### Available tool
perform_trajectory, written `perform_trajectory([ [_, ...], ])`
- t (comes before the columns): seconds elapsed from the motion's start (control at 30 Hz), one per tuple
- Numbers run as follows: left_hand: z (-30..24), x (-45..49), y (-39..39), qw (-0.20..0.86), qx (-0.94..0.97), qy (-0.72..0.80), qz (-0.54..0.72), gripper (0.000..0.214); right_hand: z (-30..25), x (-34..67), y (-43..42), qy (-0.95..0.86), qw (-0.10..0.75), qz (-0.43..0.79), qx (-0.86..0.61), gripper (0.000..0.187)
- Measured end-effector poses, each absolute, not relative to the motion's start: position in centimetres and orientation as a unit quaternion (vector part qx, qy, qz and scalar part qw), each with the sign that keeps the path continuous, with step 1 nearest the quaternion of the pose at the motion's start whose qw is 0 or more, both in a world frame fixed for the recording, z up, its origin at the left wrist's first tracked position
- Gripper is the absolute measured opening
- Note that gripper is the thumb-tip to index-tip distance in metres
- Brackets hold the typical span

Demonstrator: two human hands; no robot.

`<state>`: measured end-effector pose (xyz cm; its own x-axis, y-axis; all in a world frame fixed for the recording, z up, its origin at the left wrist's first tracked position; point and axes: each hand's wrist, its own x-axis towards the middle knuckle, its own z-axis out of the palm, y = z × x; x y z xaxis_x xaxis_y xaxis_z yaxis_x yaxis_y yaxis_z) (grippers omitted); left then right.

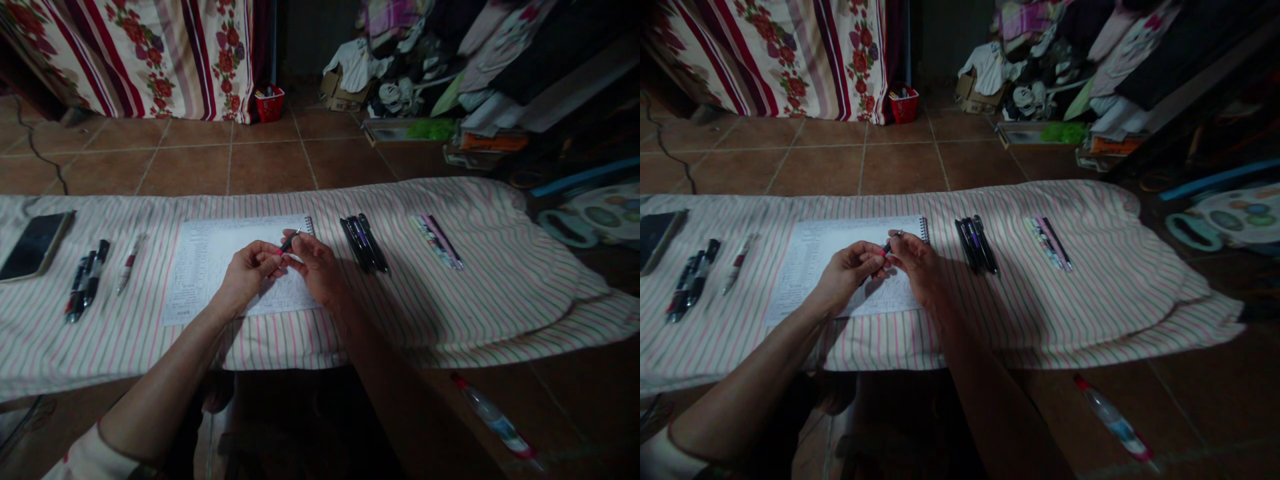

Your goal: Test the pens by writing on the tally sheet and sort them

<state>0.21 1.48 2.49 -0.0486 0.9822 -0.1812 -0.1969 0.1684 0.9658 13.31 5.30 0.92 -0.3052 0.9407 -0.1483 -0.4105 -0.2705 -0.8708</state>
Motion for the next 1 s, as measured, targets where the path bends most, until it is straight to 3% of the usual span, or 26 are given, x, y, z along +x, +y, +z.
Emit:
perform_trajectory([
  [0.37, 2.28, 0.34, 1.53, 0.568, 0.387, 0.518, 0.51, 0.026, 0.44, 13.32, 5.64, -0.368, 0.476, 0.701, -0.382, 0.022],
  [1.0, 2.23, 0.65, 1.56, 0.562, 0.387, 0.523, 0.511, 0.025, 0.78, 13.14, 5.41, -0.363, 0.465, 0.697, -0.409, 0.025],
])
